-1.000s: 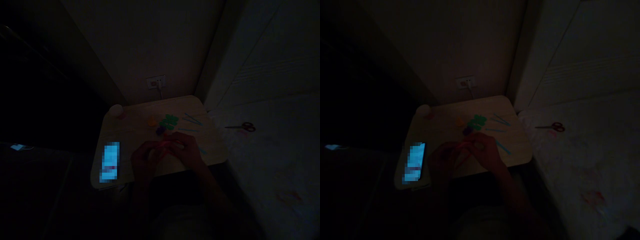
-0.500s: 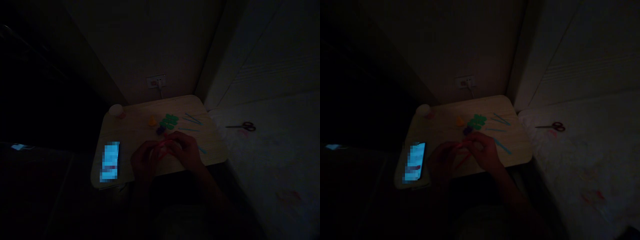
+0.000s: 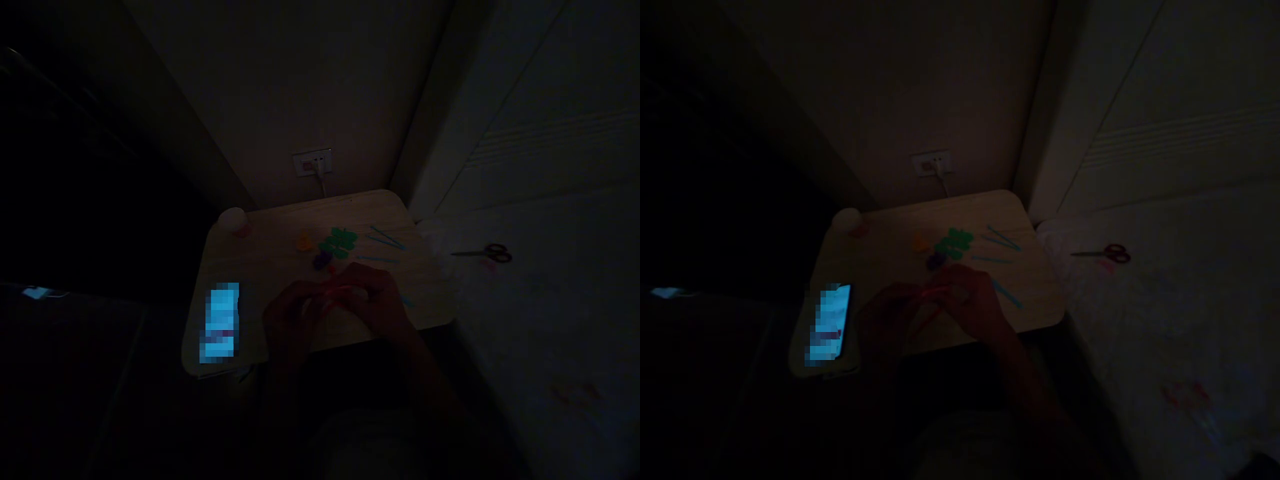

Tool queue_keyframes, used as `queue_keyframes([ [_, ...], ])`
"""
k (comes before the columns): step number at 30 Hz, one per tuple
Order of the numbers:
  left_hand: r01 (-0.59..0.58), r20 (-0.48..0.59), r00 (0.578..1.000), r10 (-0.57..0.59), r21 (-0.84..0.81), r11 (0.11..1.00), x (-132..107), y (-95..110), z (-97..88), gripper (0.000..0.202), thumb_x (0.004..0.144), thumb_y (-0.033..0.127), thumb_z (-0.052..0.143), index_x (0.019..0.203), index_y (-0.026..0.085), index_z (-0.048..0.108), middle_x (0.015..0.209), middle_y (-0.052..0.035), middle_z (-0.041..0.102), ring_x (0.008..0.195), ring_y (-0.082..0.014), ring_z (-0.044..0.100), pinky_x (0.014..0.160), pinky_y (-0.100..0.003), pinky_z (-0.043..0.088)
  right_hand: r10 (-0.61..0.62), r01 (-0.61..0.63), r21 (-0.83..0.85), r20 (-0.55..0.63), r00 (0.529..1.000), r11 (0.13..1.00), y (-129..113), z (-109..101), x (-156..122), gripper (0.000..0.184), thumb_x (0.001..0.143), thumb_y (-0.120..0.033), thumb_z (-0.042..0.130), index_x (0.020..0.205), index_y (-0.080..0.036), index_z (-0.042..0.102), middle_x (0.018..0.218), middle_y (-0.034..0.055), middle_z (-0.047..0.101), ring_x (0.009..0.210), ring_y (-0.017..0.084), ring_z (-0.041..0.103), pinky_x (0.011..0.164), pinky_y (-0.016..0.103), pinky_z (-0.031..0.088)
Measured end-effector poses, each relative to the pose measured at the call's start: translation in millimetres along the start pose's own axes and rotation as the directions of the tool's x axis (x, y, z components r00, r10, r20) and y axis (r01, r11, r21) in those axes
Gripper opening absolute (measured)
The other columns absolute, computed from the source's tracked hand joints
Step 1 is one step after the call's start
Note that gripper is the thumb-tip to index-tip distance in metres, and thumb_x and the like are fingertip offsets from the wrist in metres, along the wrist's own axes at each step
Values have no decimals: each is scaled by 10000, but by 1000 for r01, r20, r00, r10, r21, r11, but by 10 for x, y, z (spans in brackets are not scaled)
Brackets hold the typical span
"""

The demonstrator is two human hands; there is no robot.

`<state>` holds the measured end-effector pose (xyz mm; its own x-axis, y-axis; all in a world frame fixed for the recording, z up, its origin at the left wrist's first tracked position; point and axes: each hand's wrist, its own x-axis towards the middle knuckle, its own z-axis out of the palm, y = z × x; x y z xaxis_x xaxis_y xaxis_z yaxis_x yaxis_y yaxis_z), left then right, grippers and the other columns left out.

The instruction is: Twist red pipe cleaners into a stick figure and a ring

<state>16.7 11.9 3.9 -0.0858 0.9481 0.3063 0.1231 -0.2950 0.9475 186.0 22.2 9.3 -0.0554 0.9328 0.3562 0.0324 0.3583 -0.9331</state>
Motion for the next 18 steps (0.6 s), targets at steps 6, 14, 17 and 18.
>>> queue_keyframes([
  [6,-3,-7,1000,3,-13,1000,-7,-5,-4,59,794,208,835,764,198,785,785,-35,786,755,-179,753,704,-276,622,-17,18,29,-23,1000,999,-10,17,3,165,906,-410,810,797,-296,861,803,32,826,767,207,757,759,342,602],
  [14,-72,43,997,65,175,982,-27,26,-1,123,844,239,826,957,208,788,915,-38,787,843,-179,740,769,-279,607,157,-156,12,-60,986,988,108,54,-28,135,873,-357,811,811,-239,836,797,31,830,761,206,777,761,314,605],
  [17,-103,26,995,100,217,971,-31,-14,-15,66,893,270,792,929,215,795,901,-40,779,831,-177,728,761,-284,600,154,-153,10,-84,985,988,126,58,-29,140,841,-374,841,827,-235,830,826,40,834,769,207,776,759,316,612],
  [18,-102,15,995,101,221,970,-31,-27,-19,64,907,274,779,929,218,798,905,-41,778,833,-178,727,765,-288,602,151,-150,17,-88,985,989,126,57,-27,146,833,-380,850,855,-237,832,851,43,837,776,207,777,758,317,616],
])
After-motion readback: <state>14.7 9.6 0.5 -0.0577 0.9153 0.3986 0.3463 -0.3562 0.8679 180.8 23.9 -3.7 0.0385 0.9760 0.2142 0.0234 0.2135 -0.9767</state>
